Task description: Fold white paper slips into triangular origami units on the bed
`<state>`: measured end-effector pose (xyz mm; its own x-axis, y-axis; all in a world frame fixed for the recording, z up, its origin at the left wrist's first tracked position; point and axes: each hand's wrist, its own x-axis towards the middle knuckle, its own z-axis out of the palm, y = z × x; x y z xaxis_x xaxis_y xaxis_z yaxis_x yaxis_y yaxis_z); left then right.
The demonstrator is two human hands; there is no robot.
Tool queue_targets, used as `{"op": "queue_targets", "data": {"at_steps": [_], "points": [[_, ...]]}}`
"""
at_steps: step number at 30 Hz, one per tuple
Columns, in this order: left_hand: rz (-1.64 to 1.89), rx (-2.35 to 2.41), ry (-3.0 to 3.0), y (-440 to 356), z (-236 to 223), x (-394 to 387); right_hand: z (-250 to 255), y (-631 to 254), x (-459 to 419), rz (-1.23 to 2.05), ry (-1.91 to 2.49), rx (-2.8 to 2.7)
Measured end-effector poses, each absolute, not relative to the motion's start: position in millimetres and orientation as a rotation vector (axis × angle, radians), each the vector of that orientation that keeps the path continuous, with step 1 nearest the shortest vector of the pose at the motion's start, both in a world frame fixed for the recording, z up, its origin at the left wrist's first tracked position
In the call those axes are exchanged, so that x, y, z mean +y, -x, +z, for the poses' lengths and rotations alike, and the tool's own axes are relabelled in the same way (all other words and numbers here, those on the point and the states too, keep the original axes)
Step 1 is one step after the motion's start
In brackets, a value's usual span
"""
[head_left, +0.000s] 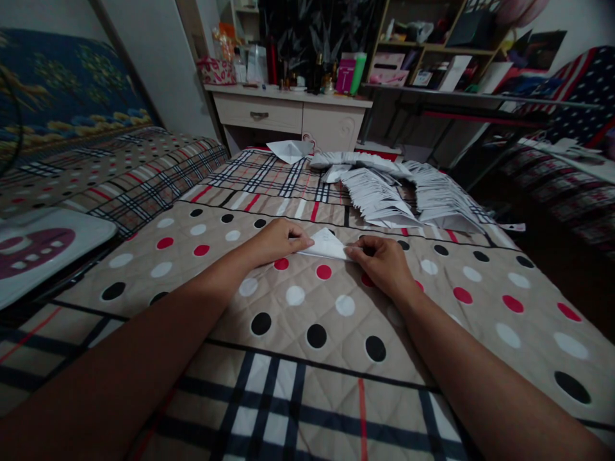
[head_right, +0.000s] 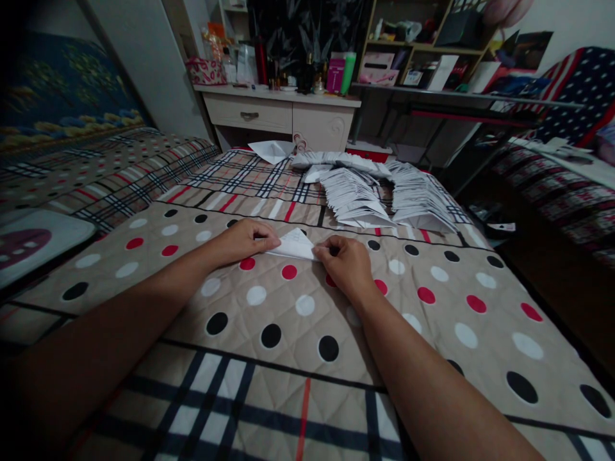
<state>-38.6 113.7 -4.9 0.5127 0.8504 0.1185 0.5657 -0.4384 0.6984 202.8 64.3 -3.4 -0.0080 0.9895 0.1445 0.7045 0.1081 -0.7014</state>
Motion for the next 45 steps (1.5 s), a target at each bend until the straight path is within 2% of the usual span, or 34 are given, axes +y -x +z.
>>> {"op": "queue_targets", "data": {"at_steps": [8,45], "points": [[0.673,1.272,-2.111,35.1,-2.4,110.6,-4.4,-203.2,67.6,0.383,1.720,-1.806],[0.635,1.259,-2.105,53.4,1.5,118.0,-7.1,-204.4,71.5,0.307,1.738,-1.859]]}}
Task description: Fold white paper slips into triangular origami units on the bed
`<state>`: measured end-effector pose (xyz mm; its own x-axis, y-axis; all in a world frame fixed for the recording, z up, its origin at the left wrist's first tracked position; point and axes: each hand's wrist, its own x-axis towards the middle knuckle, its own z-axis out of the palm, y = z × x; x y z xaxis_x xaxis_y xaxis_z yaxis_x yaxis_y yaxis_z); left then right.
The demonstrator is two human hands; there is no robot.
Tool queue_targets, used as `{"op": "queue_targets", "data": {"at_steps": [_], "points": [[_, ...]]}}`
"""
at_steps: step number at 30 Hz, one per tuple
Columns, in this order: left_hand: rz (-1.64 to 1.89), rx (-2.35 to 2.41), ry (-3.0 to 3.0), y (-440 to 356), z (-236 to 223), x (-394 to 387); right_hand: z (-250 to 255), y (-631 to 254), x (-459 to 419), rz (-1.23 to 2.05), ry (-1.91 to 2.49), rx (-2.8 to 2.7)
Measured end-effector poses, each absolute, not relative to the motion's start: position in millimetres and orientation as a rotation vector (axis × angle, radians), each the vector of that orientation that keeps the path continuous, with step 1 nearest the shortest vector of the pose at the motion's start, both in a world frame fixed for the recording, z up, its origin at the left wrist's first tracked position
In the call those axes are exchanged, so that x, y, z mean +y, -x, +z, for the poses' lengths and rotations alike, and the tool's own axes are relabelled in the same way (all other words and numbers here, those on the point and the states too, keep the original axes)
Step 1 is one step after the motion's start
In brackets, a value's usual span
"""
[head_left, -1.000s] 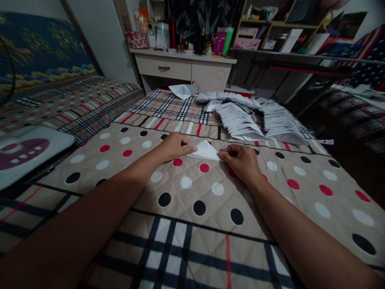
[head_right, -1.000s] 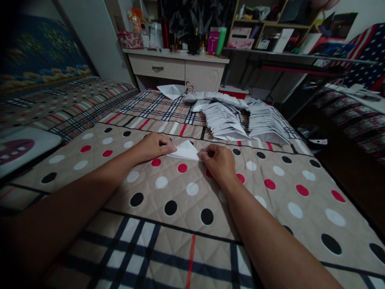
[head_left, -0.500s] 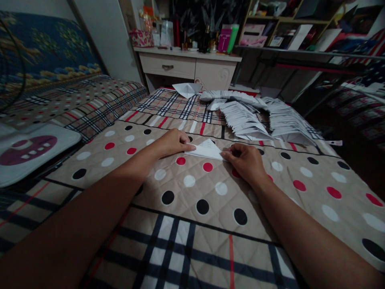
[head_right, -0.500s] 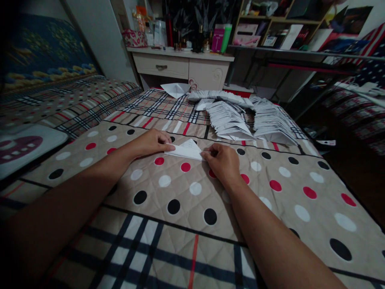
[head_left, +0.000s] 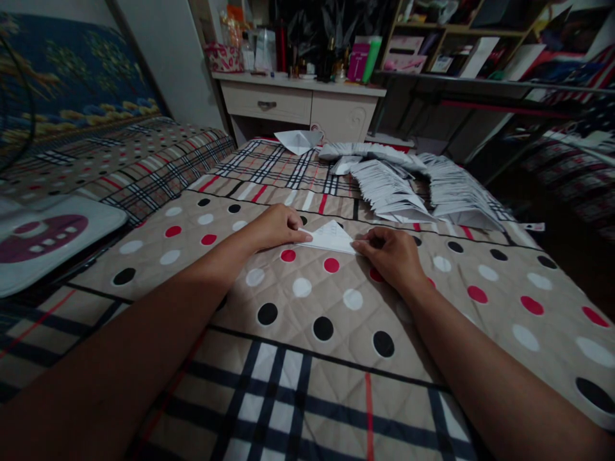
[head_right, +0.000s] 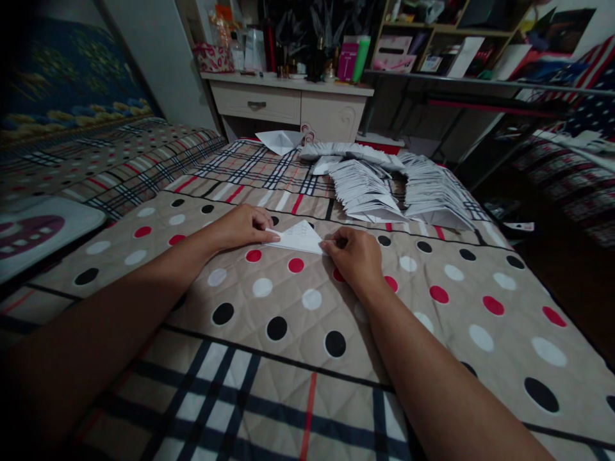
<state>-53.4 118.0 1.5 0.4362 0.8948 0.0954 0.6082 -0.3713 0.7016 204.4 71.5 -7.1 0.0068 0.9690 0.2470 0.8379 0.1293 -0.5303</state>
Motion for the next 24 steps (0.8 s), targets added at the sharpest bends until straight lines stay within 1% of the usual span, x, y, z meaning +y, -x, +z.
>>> {"op": "queue_targets", "data": {"at_steps": [24], "points": [[0.609,1.371,-2.103,50.9,0.0,117.8,-4.1,-206.4,72.5,0.355,1.752,-1.898]]}}
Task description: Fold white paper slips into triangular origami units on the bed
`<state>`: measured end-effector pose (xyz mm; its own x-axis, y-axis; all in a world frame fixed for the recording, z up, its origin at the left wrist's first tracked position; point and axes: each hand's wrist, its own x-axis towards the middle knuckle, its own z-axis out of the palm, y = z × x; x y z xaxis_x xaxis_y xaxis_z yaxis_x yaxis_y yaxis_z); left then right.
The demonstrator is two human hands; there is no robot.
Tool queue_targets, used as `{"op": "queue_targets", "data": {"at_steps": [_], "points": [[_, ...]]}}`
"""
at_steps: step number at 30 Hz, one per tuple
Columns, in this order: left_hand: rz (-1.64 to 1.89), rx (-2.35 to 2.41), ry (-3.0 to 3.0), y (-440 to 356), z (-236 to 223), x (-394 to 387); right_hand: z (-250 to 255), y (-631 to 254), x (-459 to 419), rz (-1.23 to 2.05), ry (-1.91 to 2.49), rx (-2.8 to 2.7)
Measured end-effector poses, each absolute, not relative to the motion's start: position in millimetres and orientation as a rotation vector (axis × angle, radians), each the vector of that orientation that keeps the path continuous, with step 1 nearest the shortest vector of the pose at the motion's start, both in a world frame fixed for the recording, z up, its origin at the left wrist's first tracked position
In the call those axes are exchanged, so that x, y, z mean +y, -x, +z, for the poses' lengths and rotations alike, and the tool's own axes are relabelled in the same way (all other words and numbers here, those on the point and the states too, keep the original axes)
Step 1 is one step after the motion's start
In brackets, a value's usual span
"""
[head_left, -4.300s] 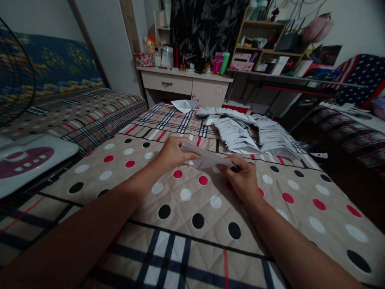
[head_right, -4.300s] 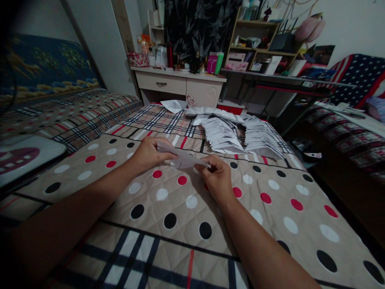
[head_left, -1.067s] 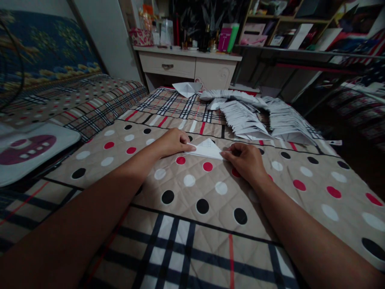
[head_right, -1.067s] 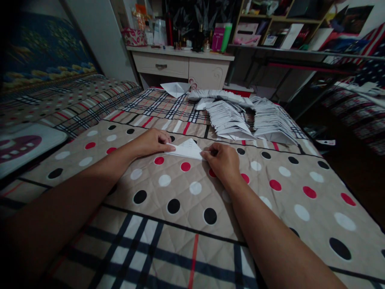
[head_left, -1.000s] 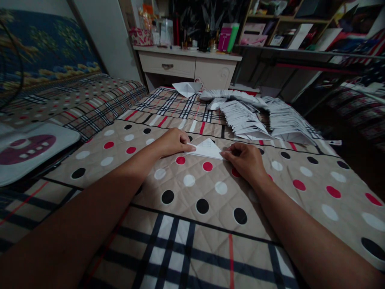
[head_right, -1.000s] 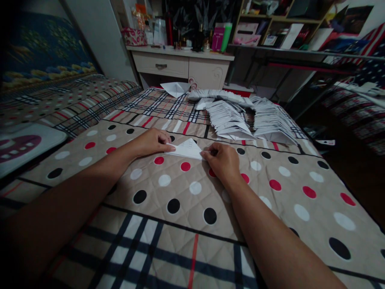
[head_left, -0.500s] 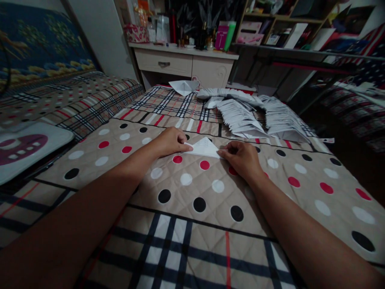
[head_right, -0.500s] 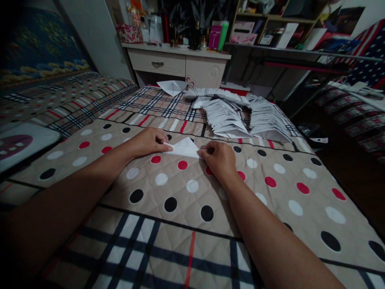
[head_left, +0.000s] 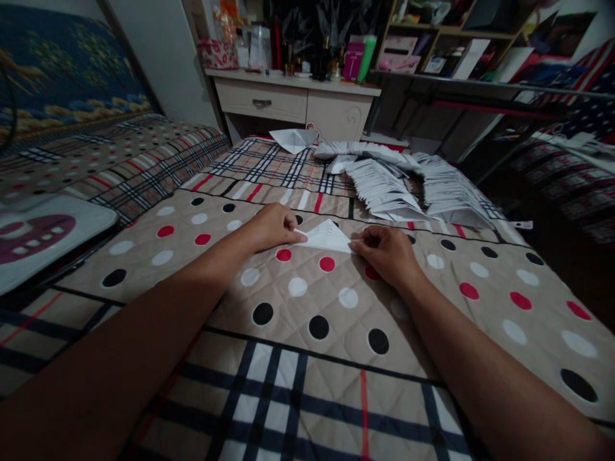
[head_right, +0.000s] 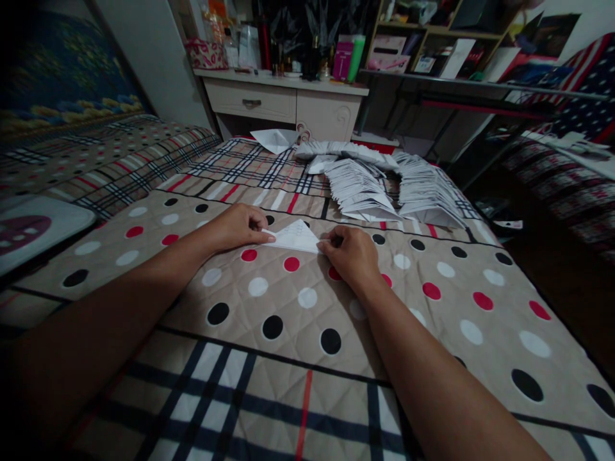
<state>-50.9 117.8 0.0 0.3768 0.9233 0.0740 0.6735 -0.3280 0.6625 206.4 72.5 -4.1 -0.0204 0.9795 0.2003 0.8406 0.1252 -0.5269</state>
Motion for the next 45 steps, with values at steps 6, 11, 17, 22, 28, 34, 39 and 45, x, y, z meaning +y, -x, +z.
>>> {"op": "queue_targets", "data": {"at_steps": [6,11,17,22,28,34,39,45], "points": [[0.647,1.390,-2.081,50.0,1.4,114.6,-2.1,-205.2,67.8,0.333,1.775,-1.823],[0.742,1.323,-2.219,47.2,-0.6,112.0,-4.7,-200.6,59.7,0.123,1.620,-1.988],[0.671,1.308,-2.407,42.0,1.2,107.3,-1.9,-192.3,49.8,0.005,1.532,-2.166],[0.516,1.390,-2.722,29.6,9.9,94.5,2.7,-189.1,45.0,0.011,1.604,-2.182],[0.270,1.315,-3.020,7.9,30.3,64.1,3.5,-188.5,46.8,0.072,1.643,-2.166],[0.315,1.280,-3.060,3.4,21.8,61.8,2.9,-187.8,47.5,0.094,1.651,-2.127],[0.373,1.260,-3.083,8.3,12.7,69.8,0.9,-188.9,46.8,0.096,1.619,-2.104],[0.489,1.217,-3.103,12.5,7.5,75.4,-3.5,-190.0,46.7,0.056,1.559,-2.096]]}}
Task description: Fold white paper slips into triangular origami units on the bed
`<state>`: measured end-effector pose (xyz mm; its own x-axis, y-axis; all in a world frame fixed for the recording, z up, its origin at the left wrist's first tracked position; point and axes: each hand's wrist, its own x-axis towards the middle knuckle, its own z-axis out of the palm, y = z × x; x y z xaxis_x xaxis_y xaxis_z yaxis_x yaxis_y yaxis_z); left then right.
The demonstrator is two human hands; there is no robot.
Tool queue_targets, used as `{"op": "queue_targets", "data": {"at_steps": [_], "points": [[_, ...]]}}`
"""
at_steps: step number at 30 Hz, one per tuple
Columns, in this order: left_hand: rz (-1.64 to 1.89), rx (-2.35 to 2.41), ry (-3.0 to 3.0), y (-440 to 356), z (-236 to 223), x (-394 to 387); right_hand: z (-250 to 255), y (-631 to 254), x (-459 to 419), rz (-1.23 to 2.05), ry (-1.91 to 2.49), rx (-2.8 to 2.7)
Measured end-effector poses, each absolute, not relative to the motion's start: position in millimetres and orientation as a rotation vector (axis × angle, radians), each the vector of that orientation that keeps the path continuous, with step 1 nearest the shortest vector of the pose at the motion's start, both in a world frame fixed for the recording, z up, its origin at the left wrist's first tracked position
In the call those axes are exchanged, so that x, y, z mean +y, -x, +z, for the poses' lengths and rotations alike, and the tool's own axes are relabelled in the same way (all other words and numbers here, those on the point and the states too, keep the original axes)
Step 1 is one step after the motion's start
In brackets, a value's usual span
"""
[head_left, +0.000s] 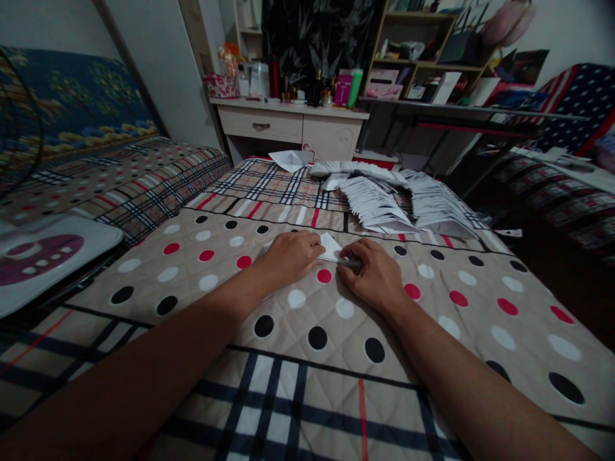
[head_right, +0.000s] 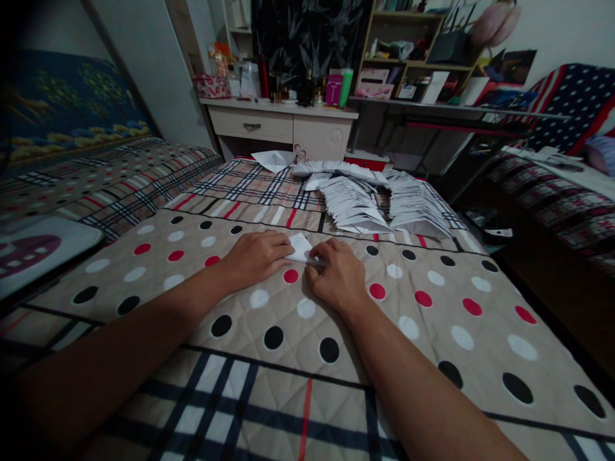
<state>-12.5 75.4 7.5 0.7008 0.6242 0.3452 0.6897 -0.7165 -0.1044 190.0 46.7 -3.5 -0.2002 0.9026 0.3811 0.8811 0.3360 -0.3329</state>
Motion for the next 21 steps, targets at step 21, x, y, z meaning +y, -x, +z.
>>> {"op": "queue_targets", "data": {"at_steps": [21], "points": [[-0.627,-0.935,2.570,12.5,-3.0,87.8,-7.8,-190.0,56.7,-0.101,1.320,-2.119]]}}
